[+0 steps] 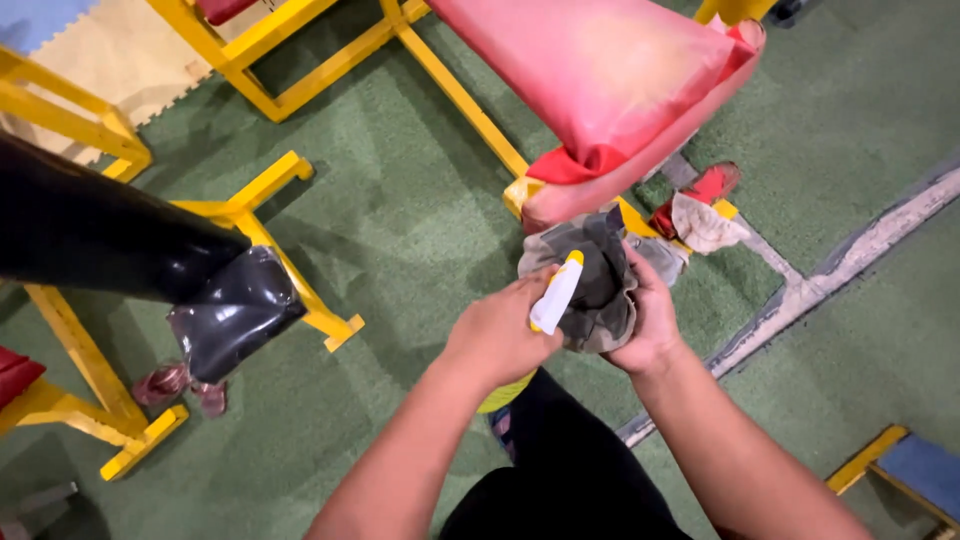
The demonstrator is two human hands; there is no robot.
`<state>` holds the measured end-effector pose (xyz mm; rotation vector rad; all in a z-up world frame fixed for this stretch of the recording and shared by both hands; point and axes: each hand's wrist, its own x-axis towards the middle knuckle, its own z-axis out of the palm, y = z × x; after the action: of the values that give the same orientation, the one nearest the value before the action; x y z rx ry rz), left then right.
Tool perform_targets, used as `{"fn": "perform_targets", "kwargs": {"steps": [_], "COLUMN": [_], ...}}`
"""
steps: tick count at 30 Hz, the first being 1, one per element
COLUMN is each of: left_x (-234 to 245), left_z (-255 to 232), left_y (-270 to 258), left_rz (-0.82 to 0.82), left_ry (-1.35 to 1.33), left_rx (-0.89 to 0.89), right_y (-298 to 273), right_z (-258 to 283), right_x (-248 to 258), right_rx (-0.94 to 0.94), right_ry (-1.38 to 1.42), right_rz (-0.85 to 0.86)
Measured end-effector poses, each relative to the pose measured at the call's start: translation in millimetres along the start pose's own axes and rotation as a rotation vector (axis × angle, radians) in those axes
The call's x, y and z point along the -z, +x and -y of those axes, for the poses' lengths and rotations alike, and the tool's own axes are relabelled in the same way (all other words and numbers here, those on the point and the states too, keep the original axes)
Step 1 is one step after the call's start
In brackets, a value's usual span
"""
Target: The recorder is wiping down various gym weight machines and benches using a spray bottle and a cloth.
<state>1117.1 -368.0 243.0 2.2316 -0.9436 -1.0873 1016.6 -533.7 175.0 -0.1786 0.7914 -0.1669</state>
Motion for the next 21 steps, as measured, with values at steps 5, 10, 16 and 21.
{"fn": "perform_targets", "kwargs": {"steps": [5, 10, 16, 21], "left_x": [35, 62, 90, 121], "left_z": [2, -2, -21, -34], "left_y": [56, 122, 179, 212], "left_rz": [0.047, 0.109, 0.090, 0.031], "left_ry": [0.051, 0.142, 0.092, 0.019], "left_rx": [0.020, -0.035, -0.136, -0.130], "right_y": [55, 116, 154, 209], "right_z": [30, 67, 121, 127], "right_x": [-25, -29, -57, -41], "right_rx": [0.020, 0.067, 0.460, 0.932], "right_ry": [0.023, 0.019, -0.342, -1.924], "right_rz": [-0.012, -0.084, -0.196, -0.316]}}
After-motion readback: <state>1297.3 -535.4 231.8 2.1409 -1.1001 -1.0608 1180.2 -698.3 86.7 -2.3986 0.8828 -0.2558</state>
